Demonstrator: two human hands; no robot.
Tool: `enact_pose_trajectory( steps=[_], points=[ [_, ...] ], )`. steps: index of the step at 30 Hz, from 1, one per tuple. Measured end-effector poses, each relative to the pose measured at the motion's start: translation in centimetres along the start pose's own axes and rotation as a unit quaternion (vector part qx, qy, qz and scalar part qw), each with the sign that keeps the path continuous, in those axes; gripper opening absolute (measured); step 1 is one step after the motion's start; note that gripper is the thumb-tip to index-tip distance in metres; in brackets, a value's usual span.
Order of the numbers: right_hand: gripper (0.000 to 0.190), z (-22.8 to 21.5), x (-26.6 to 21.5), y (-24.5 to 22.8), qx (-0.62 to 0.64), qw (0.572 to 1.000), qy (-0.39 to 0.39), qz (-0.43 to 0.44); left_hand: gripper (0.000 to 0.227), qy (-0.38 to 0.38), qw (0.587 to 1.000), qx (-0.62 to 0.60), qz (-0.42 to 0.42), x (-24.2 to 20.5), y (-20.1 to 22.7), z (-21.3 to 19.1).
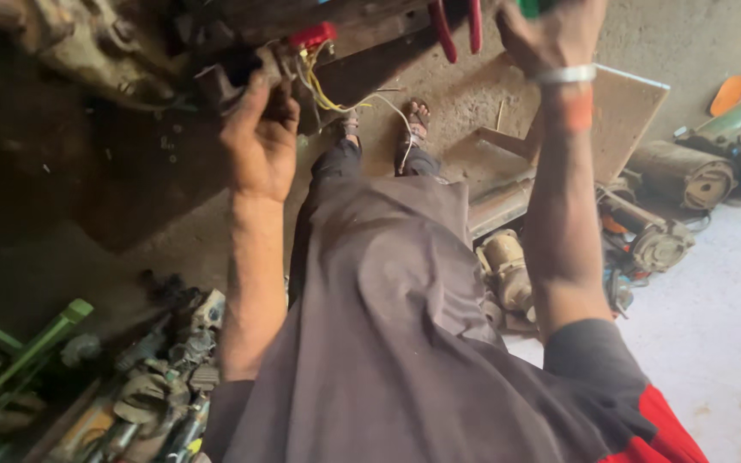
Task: The person works on an electric motor's terminal box, using pliers to strip and twist wires and a screwdriver to tighten terminal screws. The person repeatedly adjusts and secures the wiring connections inside the motor's junction area.
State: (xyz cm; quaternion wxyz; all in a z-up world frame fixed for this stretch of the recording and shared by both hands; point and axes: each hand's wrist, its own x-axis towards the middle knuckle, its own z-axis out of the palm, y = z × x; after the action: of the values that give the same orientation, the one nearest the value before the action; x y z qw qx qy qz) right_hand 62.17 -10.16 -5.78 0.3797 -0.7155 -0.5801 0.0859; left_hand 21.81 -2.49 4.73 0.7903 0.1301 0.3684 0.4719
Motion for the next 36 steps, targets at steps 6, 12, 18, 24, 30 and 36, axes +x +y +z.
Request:
enact_pose_trajectory(
  steps=[6,12,18,24,30,36],
  points=[
    [0.016,-5.6,-11.4,-8.6,0.362,0.883,-0.018,0.300,0.013,0.044,0.994,-0.092,-0.038,1.0,-1.2,-0.2],
    [0.033,-6.6,-22.8,-26.5,0.288,0.843,0.098,0.444,0.007,-0.030,0.998,0.047,-0.043,1.1,-0.3,-1.3],
    [0.034,-3.9,-21.9,-32.2,0.260,0.920,-0.080,0.283,0.029,-0.044,0.990,-0.047,-0.123,1.0,0.7,-0.6],
    [0.040,-2.0,-20.1,-34.7,0.137,0.945,-0.063,0.290,0.031,-0.068,0.987,-0.071,-0.126,1.0,1.1,-0.1],
    [0.048,-1.9,-19.5,-36.4,0.027,0.976,-0.030,0.215,0.037,-0.097,0.986,-0.059,-0.124,1.3,1.8,0.2],
    [0.049,-1.6,-19.4,-37.7,-0.014,0.973,0.007,0.228,0.037,-0.076,0.984,-0.056,-0.151,1.4,2.1,0.3]
  ],
)
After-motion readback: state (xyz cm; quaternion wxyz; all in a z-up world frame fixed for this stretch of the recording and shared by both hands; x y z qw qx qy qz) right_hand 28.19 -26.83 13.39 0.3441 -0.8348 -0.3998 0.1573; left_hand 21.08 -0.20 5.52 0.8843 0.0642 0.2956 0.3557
